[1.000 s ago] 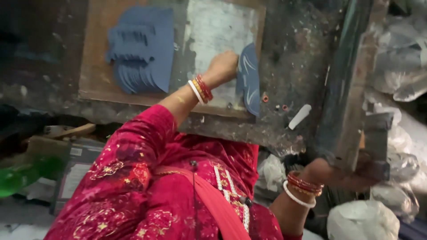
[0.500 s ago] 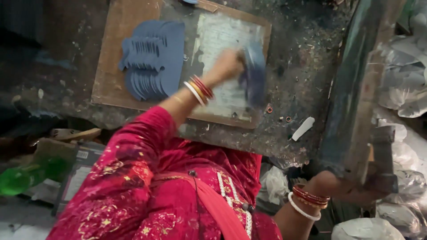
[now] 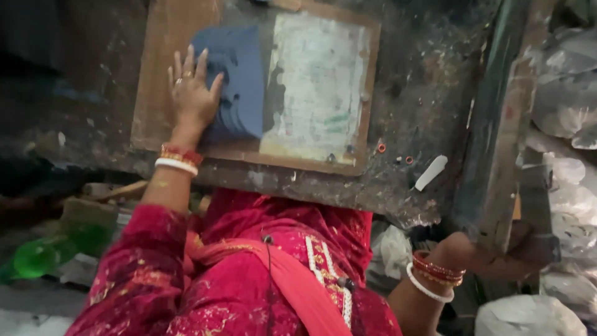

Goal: The person performs screen printing by placing a blue cutout on a screen, applying white ink with a squeegee, and peeling the printed piece off. They repeat this process multiple times, stacking the finished blue cutouts on the workbench.

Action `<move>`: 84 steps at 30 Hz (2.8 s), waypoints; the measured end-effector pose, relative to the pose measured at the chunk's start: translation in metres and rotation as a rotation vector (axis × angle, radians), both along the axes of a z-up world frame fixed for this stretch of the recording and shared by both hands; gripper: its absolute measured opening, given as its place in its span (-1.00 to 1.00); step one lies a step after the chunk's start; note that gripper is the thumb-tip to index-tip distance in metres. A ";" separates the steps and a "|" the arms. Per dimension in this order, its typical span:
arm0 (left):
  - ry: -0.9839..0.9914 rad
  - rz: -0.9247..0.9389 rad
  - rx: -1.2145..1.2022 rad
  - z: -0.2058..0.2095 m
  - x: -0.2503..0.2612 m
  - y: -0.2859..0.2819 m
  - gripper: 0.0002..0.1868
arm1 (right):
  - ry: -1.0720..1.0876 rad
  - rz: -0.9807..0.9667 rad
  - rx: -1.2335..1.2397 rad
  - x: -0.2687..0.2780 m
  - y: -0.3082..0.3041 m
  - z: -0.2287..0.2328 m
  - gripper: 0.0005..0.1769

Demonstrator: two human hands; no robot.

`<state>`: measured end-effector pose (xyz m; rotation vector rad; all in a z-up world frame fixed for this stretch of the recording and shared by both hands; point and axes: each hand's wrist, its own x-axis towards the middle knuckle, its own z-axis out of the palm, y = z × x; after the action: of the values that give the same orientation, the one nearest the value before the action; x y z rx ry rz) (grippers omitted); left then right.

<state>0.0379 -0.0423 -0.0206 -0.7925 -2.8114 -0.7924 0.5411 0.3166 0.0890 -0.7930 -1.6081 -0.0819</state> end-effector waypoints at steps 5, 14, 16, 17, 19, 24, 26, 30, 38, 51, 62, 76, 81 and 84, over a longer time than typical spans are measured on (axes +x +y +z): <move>0.035 -0.107 0.014 0.023 0.013 0.036 -0.32 | 0.067 0.132 0.033 -0.021 -0.010 0.030 -0.47; 0.111 -0.621 -0.164 0.026 0.171 0.067 -0.42 | 0.091 0.179 0.025 -0.052 -0.029 0.076 -0.51; 0.046 -0.693 -0.057 0.017 0.180 0.077 -0.30 | 0.113 0.174 0.027 -0.027 -0.016 0.050 -0.45; 0.041 -0.699 -0.056 0.026 0.173 0.081 -0.30 | 0.108 0.168 0.026 -0.025 -0.016 0.049 -0.45; 0.051 -0.778 -0.020 0.046 0.156 0.090 -0.36 | 0.111 0.143 0.017 -0.023 -0.013 0.049 -0.45; 0.029 -0.769 -0.004 0.043 0.122 0.072 -0.33 | 0.025 0.110 0.167 -0.006 0.003 0.034 -0.22; 0.075 -0.783 0.011 0.032 0.118 0.068 -0.41 | -0.008 0.039 0.192 0.007 0.012 0.017 -0.24; -0.297 -0.493 0.243 0.065 0.119 0.075 -0.78 | 0.208 0.248 0.083 0.020 0.025 -0.003 -0.26; -0.093 -0.335 0.244 0.037 0.162 0.094 -0.83 | -0.025 0.006 0.217 0.025 0.019 0.000 -0.30; -0.047 -0.735 0.202 0.014 0.135 0.224 -0.73 | -0.054 0.058 0.067 -0.001 -0.005 0.047 -0.46; -0.112 -0.943 0.177 0.029 0.179 0.148 -0.66 | 0.074 0.023 0.121 0.020 0.014 -0.006 -0.35; -1.254 -0.452 0.737 -0.021 0.196 0.057 -0.42 | -0.267 0.747 -0.395 -0.112 -0.116 0.012 -0.72; -0.653 -0.467 -0.149 0.055 0.199 0.048 -0.34 | -0.542 0.574 -0.606 -0.094 -0.056 -0.002 -0.73; -0.396 -0.500 -0.290 0.040 0.208 0.044 -0.27 | -0.695 0.337 -0.588 -0.060 -0.016 -0.011 -0.71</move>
<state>0.2463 0.0013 0.0199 -1.5906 -3.1611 -0.6593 0.4808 0.3003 0.0779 -0.9824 -2.4647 0.4199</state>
